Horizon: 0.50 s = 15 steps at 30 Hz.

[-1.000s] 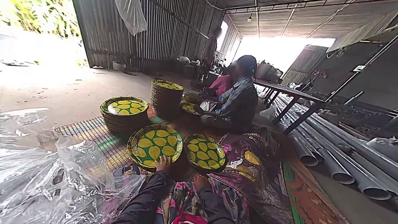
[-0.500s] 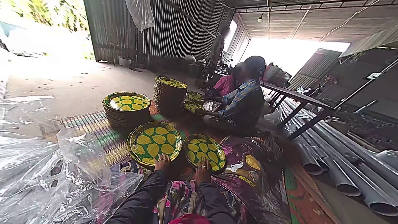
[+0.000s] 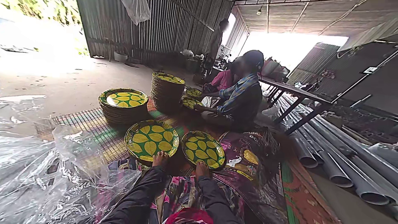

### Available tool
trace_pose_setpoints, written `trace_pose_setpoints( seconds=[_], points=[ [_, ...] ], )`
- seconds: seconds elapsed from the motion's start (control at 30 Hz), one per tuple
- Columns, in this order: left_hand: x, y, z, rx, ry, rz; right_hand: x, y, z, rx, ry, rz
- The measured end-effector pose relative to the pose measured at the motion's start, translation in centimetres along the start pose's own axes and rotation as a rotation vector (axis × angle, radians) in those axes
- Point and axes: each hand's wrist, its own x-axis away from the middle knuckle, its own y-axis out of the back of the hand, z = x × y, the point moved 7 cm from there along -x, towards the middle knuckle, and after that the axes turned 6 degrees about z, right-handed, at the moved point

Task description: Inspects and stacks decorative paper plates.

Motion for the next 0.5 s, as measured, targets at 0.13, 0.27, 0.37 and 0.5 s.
trace_pose_setpoints(
  seconds=[0.13,0.27,0.37,0.5],
  points=[
    [-0.6,-0.7,0.1,-0.025,0.013,-0.026,0.4,0.2,0.4,-0.019,0.008,0.005],
    [-0.4,-0.6,0.2,0.006,0.0,-0.01,1.5,0.7,0.5,-0.046,0.048,-0.088],
    [0.4,0.2,0.8,0.103,-0.004,-0.003,2.1,0.8,0.5,-0.051,0.053,-0.133],
    [0.6,0.5,1.9,0.158,0.023,0.055,2.5,1.9,0.7,-0.079,0.054,-0.21]
  ],
)
